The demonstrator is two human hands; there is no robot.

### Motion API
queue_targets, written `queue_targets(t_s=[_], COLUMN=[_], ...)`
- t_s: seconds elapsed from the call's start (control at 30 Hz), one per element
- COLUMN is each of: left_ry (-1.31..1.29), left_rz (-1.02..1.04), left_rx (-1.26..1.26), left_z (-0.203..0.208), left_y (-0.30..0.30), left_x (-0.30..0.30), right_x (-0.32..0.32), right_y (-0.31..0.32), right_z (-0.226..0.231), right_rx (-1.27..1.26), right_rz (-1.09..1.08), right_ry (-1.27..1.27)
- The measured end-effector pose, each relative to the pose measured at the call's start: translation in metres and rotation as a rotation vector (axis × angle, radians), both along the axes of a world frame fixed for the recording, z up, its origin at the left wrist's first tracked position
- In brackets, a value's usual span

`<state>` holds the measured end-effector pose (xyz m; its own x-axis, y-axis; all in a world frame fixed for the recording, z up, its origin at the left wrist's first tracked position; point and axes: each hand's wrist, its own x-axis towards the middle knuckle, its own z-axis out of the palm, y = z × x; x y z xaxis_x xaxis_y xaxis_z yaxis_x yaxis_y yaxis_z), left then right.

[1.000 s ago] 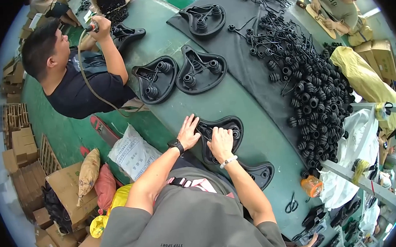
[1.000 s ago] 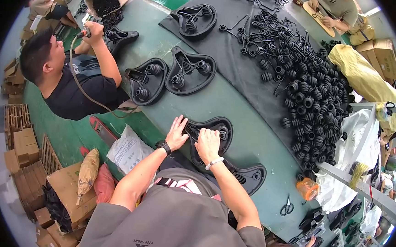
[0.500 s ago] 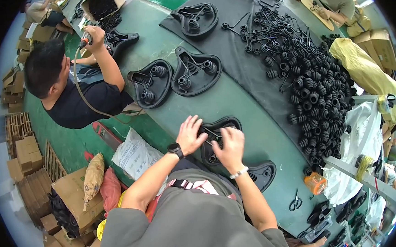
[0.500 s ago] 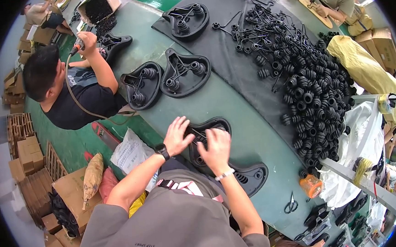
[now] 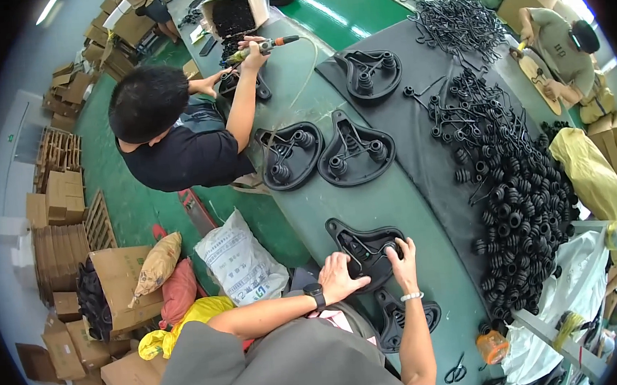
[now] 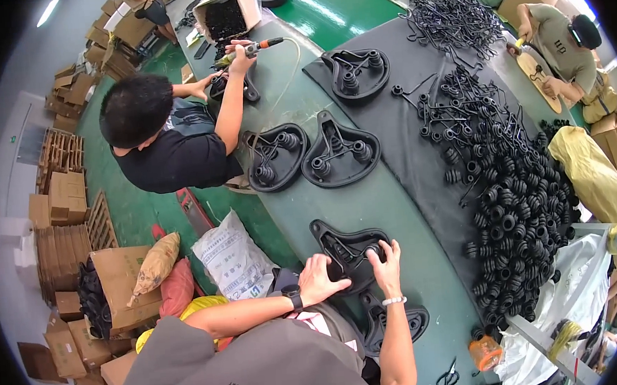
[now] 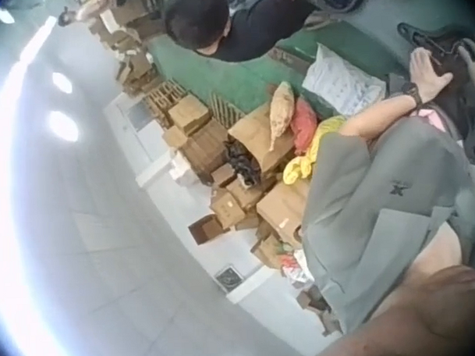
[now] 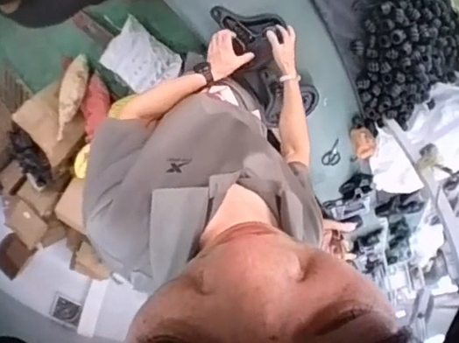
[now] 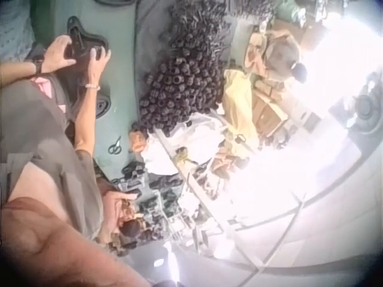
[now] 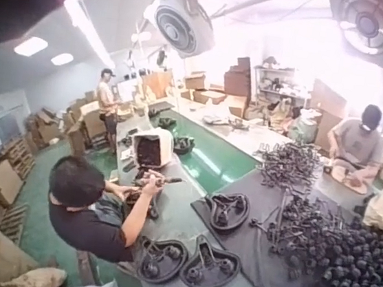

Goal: Assembling plastic components onto bicycle seats at a factory workbench.

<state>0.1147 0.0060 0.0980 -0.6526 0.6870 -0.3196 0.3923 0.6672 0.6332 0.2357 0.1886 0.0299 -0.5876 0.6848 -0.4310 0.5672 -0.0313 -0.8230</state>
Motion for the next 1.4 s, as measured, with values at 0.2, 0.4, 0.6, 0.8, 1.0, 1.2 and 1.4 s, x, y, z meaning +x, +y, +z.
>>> queue_targets(t_s=[0.2, 0.4, 0.6, 0.8, 1.0, 1.2, 1.4], left_ry=[0.041, 0.017, 0.159, 0.315, 0.185, 0.149, 0.242], left_rz=[-0.217, -0.681, -0.450, -0.474, -0.696, -0.665, -0.510], left_rx=[-0.050, -0.044, -0.160, -0.173, -0.230, -0.252, -0.219], left_z=[-0.033, -0.028, -0.034, -0.040, -0.043, -0.044, -0.046], left_y=[0.007, 0.027, 0.014, 0.017, 0.011, 0.009, 0.017], left_x=[0.016, -0.050, -0.030, -0.020, -0.035, -0.040, -0.029], right_x=[-0.008, 0.016, 0.006, 0.018, 0.024, 0.017, 0.016], right_y=[0.012, -0.008, -0.015, -0.003, -0.022, -0.041, -0.017], right_z=[0.002, -0.017, -0.001, -0.004, -0.006, -0.013, -0.016], right_rx=[0.035, 0.130, -0.011, 0.022, 0.044, 0.037, 0.013], right_rz=[0.047, -0.143, -0.163, -0.055, -0.061, -0.135, -0.113], right_ry=[-0.016, -0.108, -0.133, -0.028, -0.096, -0.099, 0.005])
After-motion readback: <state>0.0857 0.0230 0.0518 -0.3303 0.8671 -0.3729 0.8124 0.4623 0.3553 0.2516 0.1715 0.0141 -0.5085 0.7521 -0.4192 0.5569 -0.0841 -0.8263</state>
